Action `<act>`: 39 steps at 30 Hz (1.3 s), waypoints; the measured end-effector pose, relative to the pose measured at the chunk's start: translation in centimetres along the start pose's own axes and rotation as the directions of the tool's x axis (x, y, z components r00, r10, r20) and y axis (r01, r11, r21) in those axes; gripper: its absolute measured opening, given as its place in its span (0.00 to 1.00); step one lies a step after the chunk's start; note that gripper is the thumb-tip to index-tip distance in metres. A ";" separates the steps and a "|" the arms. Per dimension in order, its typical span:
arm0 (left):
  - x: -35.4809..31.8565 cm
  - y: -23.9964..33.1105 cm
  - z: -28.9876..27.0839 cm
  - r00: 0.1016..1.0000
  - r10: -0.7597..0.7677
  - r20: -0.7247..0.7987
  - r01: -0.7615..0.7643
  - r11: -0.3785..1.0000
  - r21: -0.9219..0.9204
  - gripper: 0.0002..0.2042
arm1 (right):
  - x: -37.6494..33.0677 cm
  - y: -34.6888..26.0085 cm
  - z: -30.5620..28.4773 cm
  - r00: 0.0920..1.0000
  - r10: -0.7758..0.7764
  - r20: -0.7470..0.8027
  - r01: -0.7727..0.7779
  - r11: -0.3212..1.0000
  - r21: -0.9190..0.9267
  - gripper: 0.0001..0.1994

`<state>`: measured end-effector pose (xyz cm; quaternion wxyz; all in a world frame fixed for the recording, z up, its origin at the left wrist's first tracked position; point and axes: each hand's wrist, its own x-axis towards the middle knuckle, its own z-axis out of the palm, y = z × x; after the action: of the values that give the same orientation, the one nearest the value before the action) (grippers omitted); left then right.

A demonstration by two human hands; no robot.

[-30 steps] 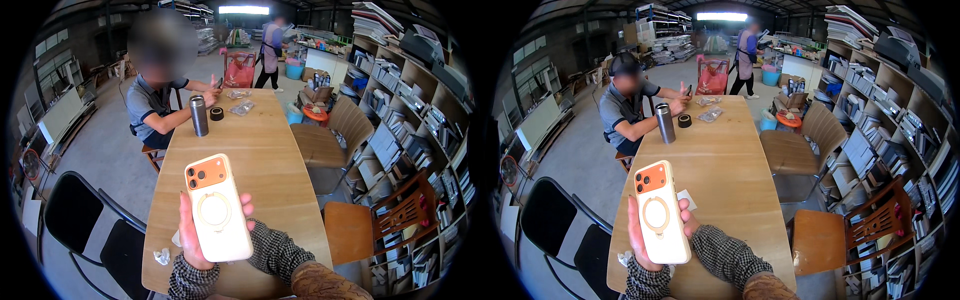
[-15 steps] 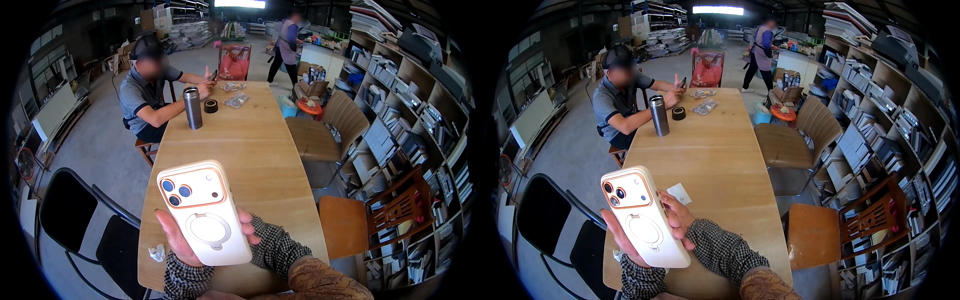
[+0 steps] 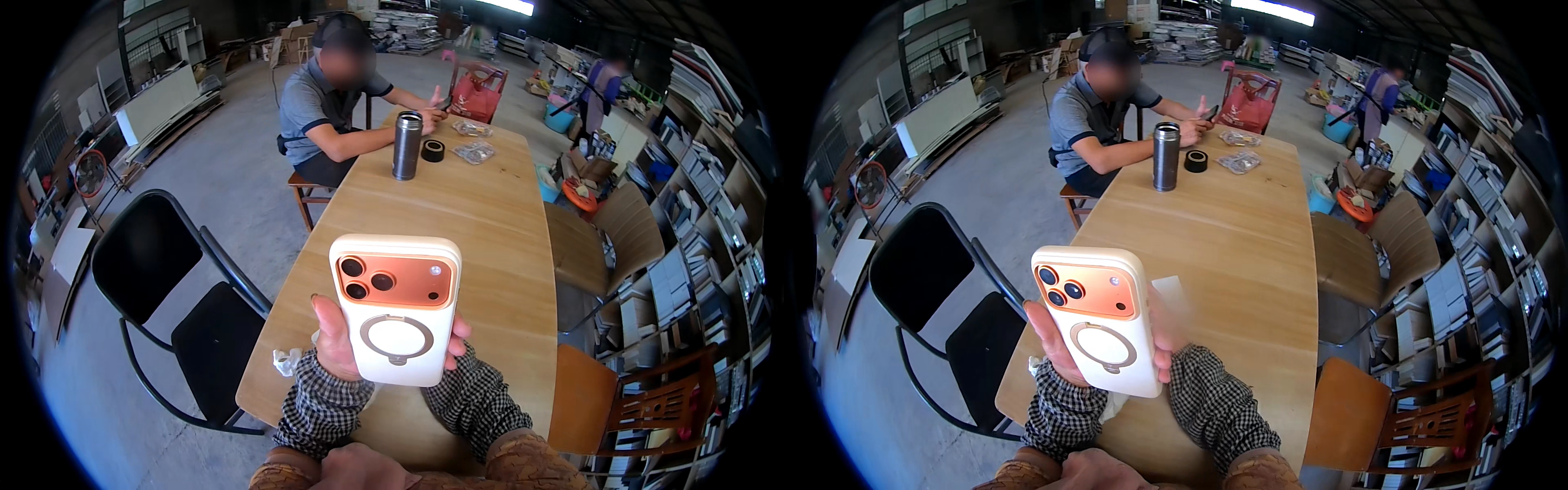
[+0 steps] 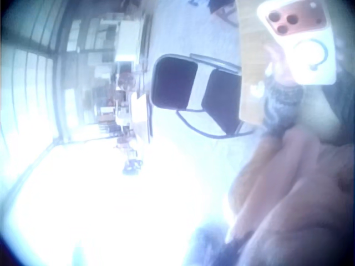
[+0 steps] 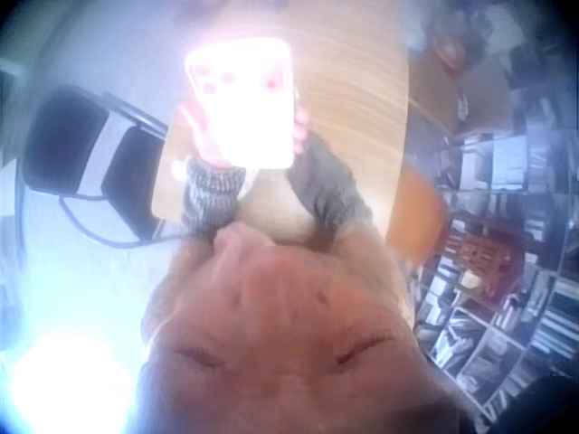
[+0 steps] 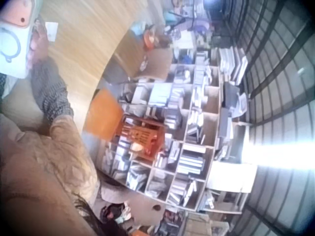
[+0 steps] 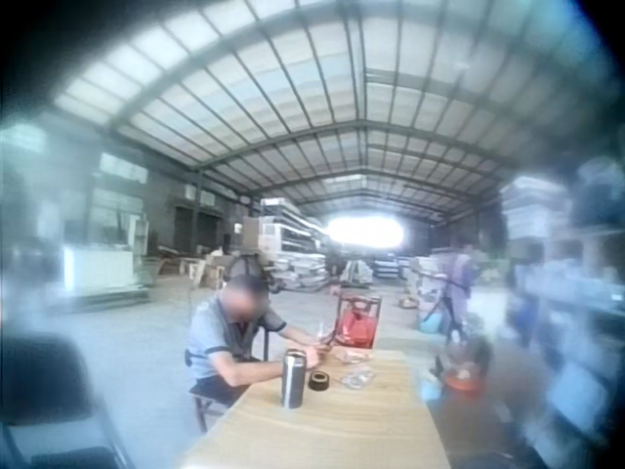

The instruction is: The person peels a protective film from a camera lens protector and aligns it over the camera module of a smartphone case. They press the protector into place, smooth the edges, and then compare the installed protector with a spare one.

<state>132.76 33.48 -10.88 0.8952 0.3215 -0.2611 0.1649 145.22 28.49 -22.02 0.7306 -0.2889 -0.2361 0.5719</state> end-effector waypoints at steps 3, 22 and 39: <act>0.0 0.4 -0.1 0.999 -0.011 -0.036 0.015 0.994 0.108 0.49 | 0.0 0.1 -0.5 1.000 -0.002 0.020 0.002 1.000 0.017 0.23; -1.6 -1.5 -2.5 0.956 0.294 -0.022 -0.290 0.951 0.104 0.41 | 2.3 0.8 -2.4 0.989 -0.076 0.130 0.127 0.883 -0.452 0.32; 1.8 0.2 0.5 0.973 0.213 0.088 -0.194 0.963 -0.189 0.40 | 4.1 2.3 -4.9 0.887 -0.334 0.319 0.410 0.251 -0.877 0.22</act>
<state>133.91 33.52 -9.42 0.8834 0.2196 -0.3541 0.2145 147.87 32.17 -27.09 0.5408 -0.5661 -0.6022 0.1562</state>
